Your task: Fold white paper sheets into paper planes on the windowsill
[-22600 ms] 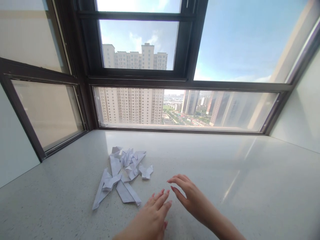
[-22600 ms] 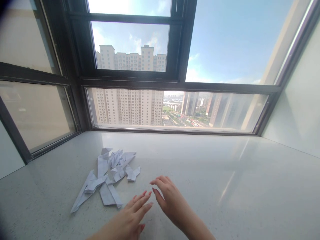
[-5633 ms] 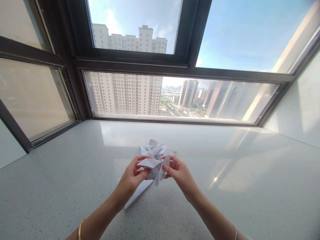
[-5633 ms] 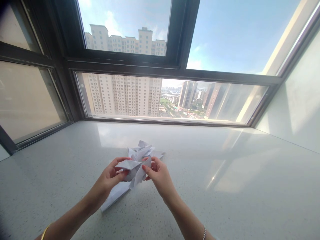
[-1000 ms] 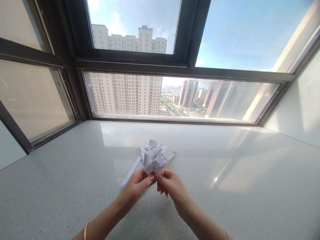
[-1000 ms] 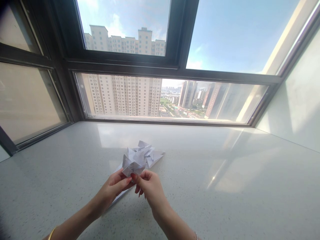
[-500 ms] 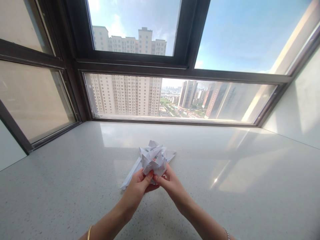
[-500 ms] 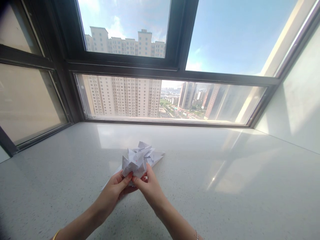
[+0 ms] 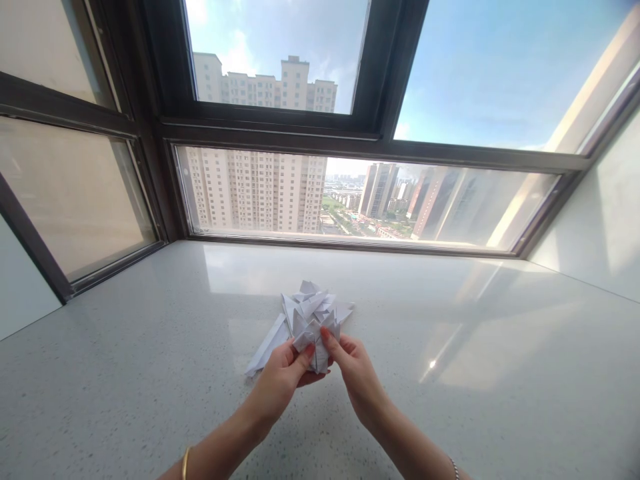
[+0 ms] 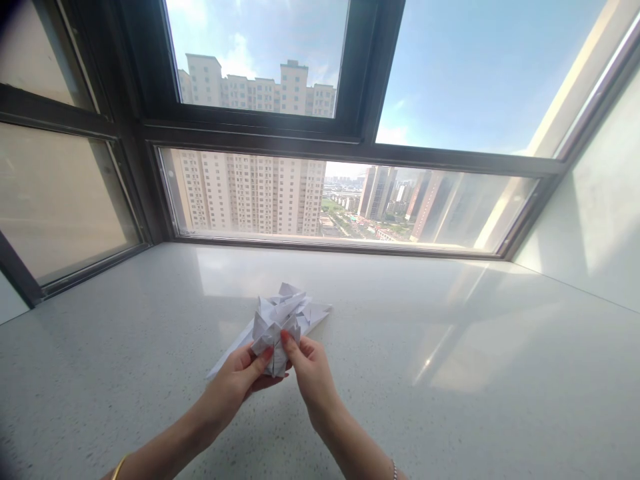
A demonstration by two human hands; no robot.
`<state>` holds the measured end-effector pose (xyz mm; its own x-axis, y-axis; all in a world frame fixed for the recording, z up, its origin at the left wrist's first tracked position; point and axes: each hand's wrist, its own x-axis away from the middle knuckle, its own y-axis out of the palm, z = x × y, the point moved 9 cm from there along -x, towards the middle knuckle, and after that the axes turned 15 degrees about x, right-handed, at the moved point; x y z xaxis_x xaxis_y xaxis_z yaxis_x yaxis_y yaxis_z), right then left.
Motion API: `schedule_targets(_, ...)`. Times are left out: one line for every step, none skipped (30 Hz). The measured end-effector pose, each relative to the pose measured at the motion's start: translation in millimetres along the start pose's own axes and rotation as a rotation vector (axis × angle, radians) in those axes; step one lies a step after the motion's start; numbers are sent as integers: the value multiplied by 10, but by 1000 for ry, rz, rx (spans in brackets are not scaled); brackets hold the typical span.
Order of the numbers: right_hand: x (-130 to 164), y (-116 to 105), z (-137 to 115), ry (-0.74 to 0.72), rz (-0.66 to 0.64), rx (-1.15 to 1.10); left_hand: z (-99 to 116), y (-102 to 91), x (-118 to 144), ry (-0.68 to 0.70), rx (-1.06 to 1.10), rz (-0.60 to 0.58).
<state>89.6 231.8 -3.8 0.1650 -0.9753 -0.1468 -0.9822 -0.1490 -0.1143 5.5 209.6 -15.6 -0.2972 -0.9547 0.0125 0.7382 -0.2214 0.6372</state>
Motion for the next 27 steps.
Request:
schedule_targets(4,2,0,5,1,-1,-15,0,2,-2,-3,4)
schedule_targets(8,8,2,11,-1,-3,-26,-7,1,-2,-8,12)
schedule_targets(11,14,4,14,-5,-2,-36,-20,-1,-3,-12,22)
schedule_targets(12,20,4,16,-7,1,-46,-35,-5,-5,-17,31)
schedule_targets(11,25,4,15,-9,4,-51,-51,-10,-9,-22,40)
schedule_targets(8,30,1,14,-12,7,-50,-66,-16,-11,-24,47)
schedule_targets(4,37,-6,10,-18,4,-45,-76,-21,-12,-23,50)
schedule_targets(-2,46,-16,6,-30,-6,-33,-81,-25,-13,-18,49)
schedule_targets(-8,60,-29,2,-49,-22,-17,-80,-27,-12,-12,45)
schedule_targets(-13,77,-44,-3,-74,-40,5,-75,-28,-7,-3,41)
schedule_targets(-17,95,-58,-5,-102,-55,32,-67,-27,3,6,36)
schedule_targets(-18,111,-67,-4,-129,-62,59,-55,-25,13,13,29)
schedule_targets(-17,121,-71,1,-150,-59,81,-44,-23,23,17,23)
schedule_targets(-16,124,-68,9,-164,-47,98,-34,-21,32,16,17)
schedule_targets(-12,124,-61,18,-173,-31,108,-26,-19,39,14,11)
schedule_targets(-8,121,-56,26,-180,-14,108,-24,-19,42,11,8)
schedule_targets(-3,117,-56,28,-183,2,101,-26,-20,40,4,7)
schedule_targets(3,111,-63,25,-182,18,92,-34,-21,39,-3,10)
schedule_targets(7,101,-73,23,-176,34,84,-45,-23,39,-11,15)
schedule_targets(11,90,-82,23,-167,49,75,-56,-24,35,-19,20)
schedule_targets(14,80,-91,27,-158,62,65,-66,-25,26,-29,24)
schedule_targets(16,71,-98,35,-150,72,56,-73,-25,13,-41,26)
schedule_targets(15,66,-102,42,-146,78,47,-76,-25,-5,-53,25)
schedule_targets(11,62,-106,44,-146,82,35,-76,-23,-28,-68,23)
schedule_targets(3,56,-108,40,-147,86,22,-74,-22,-51,-87,17)
schedule_targets(-10,44,-106,31,-148,95,12,-70,-22,-69,-114,9)
schedule_targets(-27,21,-94,24,-146,112,5,-69,-23,-81,-151,0)
